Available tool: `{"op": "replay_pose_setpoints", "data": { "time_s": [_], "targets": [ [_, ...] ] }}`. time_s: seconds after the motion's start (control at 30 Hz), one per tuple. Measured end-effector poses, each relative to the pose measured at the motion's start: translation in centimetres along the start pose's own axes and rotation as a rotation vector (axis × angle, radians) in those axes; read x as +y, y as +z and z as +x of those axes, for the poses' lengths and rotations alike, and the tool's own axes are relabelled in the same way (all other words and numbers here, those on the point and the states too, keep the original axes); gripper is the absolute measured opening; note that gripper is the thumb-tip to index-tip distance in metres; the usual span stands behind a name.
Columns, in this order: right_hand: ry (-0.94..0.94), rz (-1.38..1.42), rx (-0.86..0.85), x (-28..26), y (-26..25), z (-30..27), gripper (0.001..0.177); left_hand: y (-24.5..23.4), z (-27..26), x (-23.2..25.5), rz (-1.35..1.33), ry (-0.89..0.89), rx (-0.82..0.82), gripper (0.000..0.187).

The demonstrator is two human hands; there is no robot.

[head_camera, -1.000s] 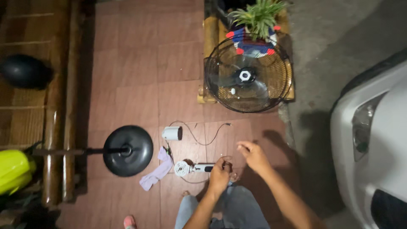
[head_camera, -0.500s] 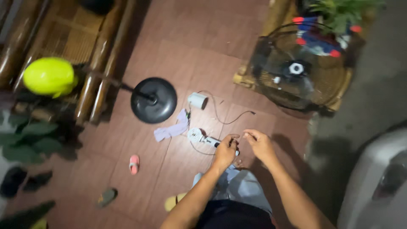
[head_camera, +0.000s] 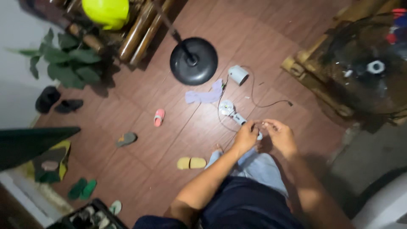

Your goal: The person assembles a standing electric fan by inserting the metal pole into the base, attaching the motor housing, and securing the fan cage. They use a screwdriver to tighten screws on the motor housing and handle the fan cage and base components.

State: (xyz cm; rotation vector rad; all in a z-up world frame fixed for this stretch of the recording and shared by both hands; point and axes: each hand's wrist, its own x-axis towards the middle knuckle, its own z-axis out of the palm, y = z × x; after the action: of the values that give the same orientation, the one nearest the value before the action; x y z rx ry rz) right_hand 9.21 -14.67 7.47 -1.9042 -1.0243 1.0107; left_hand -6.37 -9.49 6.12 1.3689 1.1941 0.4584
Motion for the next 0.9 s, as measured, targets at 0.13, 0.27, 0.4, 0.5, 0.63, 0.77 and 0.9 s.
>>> {"op": "replay_pose_setpoints", "data": {
  "time_s": [0.13,0.27,0.4,0.5,0.63,0.77,0.9],
  "targets": [
    [0.052,0.009,-0.033,-2.0,2.3,-1.0,0.025,-3.1,-1.5,-0.6,-0.111,0.031,0.036,0.027],
    [0.135,0.056,-0.051,-2.6,4.1,-1.7,0.026,-5.1,-2.4,-1.8,0.006,0.054,0.122,0.03],
    [0.011,0.073,-0.044,-1.8,5.1,-2.1,0.024,-6.6,-3.0,-2.8,0.033,0.075,0.163,0.036],
    [0.076,0.142,-0.036,-1.0,5.9,-2.1,0.024,-8.2,-2.8,-3.4,0.002,0.046,0.152,0.036],
    [0.091,0.193,-0.015,-0.5,6.5,-2.6,0.025,-10.5,-1.7,-4.1,-0.062,0.019,0.179,0.03],
    [0.055,0.17,0.0,-0.8,7.4,-2.9,0.025,-12.4,-0.7,-4.5,-0.076,0.108,0.233,0.033],
    [0.092,0.202,0.011,-1.2,8.0,-3.0,0.024,-13.4,-0.1,-4.6,-0.051,0.082,0.252,0.03]
  ]
}}
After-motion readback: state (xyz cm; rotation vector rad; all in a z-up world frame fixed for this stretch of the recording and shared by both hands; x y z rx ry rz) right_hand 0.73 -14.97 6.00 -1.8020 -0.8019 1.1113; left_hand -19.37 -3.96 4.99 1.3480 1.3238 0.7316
